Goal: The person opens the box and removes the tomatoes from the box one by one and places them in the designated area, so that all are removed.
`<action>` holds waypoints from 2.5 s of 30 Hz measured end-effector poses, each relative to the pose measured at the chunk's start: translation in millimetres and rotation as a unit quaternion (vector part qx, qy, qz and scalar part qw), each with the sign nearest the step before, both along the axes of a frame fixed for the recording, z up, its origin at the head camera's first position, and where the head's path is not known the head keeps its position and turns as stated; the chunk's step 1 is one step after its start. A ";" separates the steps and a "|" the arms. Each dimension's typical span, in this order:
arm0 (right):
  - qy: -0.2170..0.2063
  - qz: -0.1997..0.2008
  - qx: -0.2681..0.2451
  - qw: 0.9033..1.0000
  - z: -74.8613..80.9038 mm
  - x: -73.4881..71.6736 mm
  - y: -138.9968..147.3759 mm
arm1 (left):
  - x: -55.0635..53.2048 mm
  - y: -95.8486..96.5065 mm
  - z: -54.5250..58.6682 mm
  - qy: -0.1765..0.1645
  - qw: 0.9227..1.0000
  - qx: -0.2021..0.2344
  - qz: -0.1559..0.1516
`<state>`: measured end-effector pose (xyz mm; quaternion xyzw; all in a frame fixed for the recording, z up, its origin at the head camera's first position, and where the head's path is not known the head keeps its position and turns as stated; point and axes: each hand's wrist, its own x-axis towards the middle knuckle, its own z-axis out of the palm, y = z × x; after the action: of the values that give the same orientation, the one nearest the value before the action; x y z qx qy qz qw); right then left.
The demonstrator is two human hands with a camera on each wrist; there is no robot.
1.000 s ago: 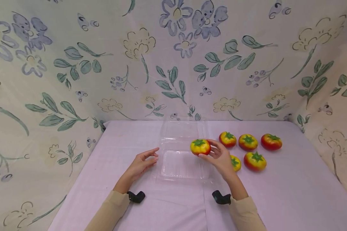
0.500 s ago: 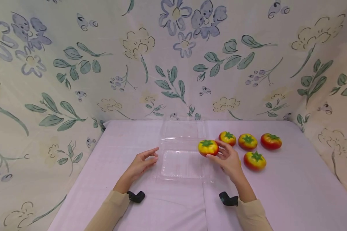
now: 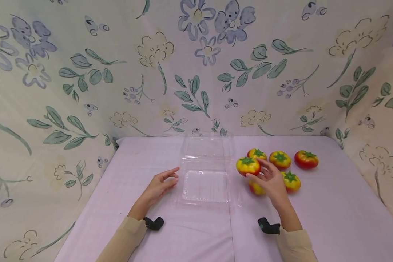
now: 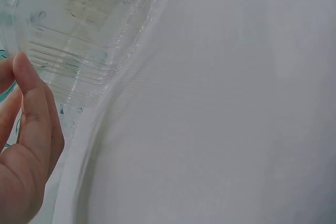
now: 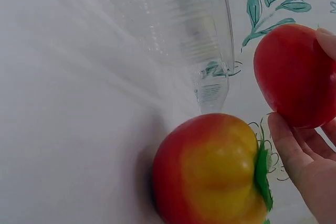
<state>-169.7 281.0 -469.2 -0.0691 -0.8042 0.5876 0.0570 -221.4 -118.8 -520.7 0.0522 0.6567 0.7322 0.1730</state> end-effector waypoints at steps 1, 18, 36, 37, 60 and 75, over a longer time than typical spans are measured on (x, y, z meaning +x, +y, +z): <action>0.002 -0.002 -0.001 1.000 -0.4 0.1 2.3 | 0.1 0.0 0.3 -0.001 1.000 -0.001 0.000; 0.039 -0.018 -0.005 0.999 -3.1 6.9 47.2 | -0.8 -0.5 -1.8 0.000 1.000 0.002 -0.003; 0.093 -0.044 -0.128 0.986 -6.0 11.6 88.0 | -0.4 -1.3 -0.9 -0.001 1.000 -0.001 -0.002; 0.098 -0.047 -0.136 0.985 -5.8 11.5 89.4 | -0.3 -1.4 -0.8 -0.001 1.000 -0.003 -0.002; 0.055 -0.122 -0.252 0.958 -11.2 20.2 122.3 | -0.7 -1.0 -1.4 0.005 1.000 -0.014 -0.001; 0.068 -0.166 -0.322 0.930 -22.5 26.2 139.9 | -1.2 -1.3 -3.9 0.001 1.000 -0.008 0.001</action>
<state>-143.4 420.9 -491.7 -0.1762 -0.5431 0.8004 0.1825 -222.6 -120.1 -524.6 0.0511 0.6629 0.7268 0.1722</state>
